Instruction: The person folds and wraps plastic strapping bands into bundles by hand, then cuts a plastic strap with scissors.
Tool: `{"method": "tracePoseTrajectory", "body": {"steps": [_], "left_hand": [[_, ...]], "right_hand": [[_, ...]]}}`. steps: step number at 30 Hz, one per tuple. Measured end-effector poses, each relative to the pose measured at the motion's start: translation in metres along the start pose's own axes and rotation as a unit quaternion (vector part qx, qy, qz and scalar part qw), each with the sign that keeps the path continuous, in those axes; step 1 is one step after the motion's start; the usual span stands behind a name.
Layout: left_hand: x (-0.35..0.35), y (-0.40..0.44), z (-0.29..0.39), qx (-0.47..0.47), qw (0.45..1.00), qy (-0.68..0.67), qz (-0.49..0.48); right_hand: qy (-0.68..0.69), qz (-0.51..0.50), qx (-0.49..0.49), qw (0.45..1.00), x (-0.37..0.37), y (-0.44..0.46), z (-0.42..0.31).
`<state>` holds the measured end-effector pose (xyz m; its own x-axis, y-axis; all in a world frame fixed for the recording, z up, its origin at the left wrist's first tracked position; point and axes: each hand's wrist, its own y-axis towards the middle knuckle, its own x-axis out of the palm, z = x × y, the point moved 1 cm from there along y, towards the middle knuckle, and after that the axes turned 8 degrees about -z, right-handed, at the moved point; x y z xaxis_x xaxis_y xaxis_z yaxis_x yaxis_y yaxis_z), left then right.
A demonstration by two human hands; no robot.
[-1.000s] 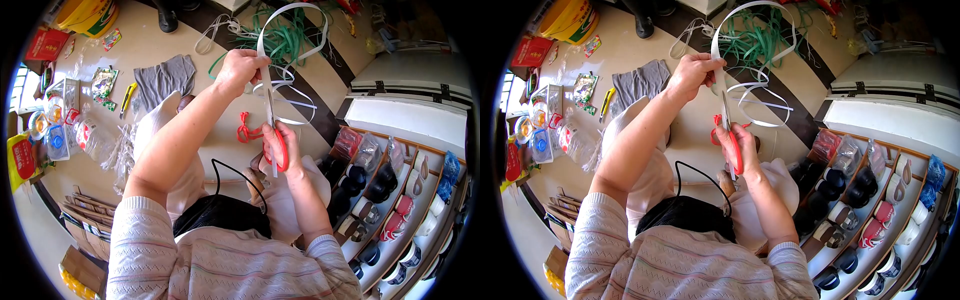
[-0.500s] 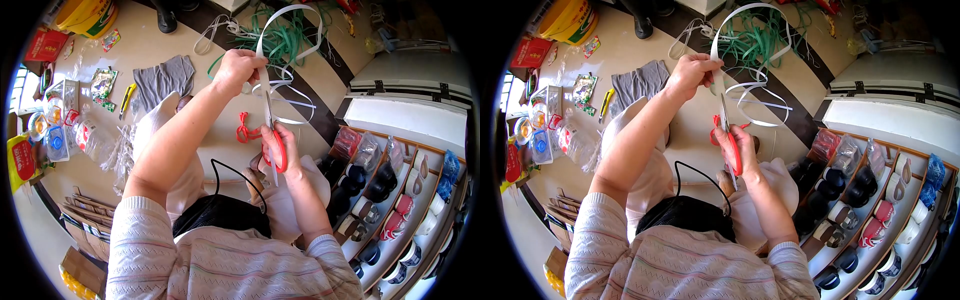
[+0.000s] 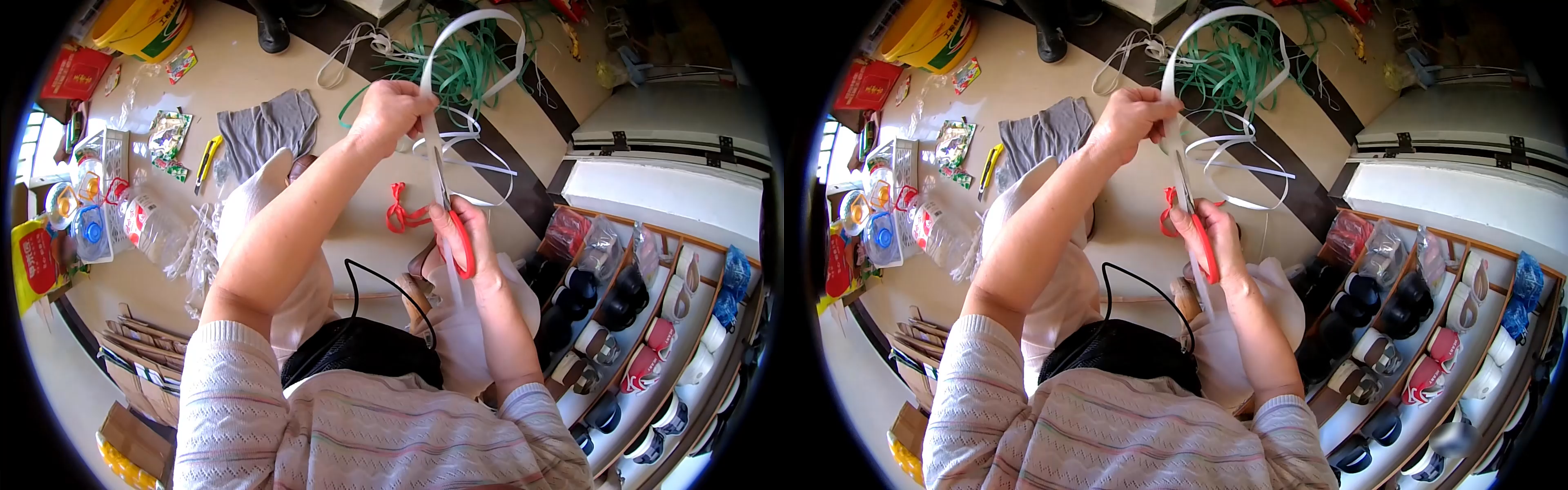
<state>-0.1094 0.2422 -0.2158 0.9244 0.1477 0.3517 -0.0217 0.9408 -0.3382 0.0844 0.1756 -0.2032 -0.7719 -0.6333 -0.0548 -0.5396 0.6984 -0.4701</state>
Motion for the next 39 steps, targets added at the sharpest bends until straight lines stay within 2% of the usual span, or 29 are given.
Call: {"method": "tracePoseTrajectory", "body": {"steps": [2, 5, 8, 18, 24, 29, 39], "left_hand": [[0.006, -0.005, -0.003, -0.020, 0.999, 0.025, -0.011], [0.005, -0.002, -0.003, -0.013, 1.000, 0.001, -0.017], [0.005, -0.003, 0.000, -0.019, 1.000, -0.014, -0.013], [0.010, -0.006, -0.006, -0.046, 0.999, 0.002, -0.013], [0.000, 0.000, 0.004, 0.000, 1.000, -0.001, 0.029], [0.003, -0.002, -0.003, -0.013, 1.000, 0.013, -0.005], [0.008, -0.006, 0.000, -0.028, 0.999, -0.008, -0.017]], "right_hand": [[-0.027, 0.011, -0.017, 0.999, 0.000, 0.003, -0.004], [0.004, 0.017, 0.022, 1.000, 0.001, 0.003, 0.000], [-0.018, 0.031, -0.017, 0.999, 0.000, 0.004, 0.007], [0.031, 0.009, 0.001, 0.999, -0.001, 0.005, 0.003], [-0.006, 0.002, -0.009, 1.000, 0.002, 0.001, 0.008], [0.064, -0.013, 0.018, 0.998, 0.003, -0.001, -0.005], [0.050, 0.001, 0.007, 0.999, 0.006, -0.003, -0.007]]}}
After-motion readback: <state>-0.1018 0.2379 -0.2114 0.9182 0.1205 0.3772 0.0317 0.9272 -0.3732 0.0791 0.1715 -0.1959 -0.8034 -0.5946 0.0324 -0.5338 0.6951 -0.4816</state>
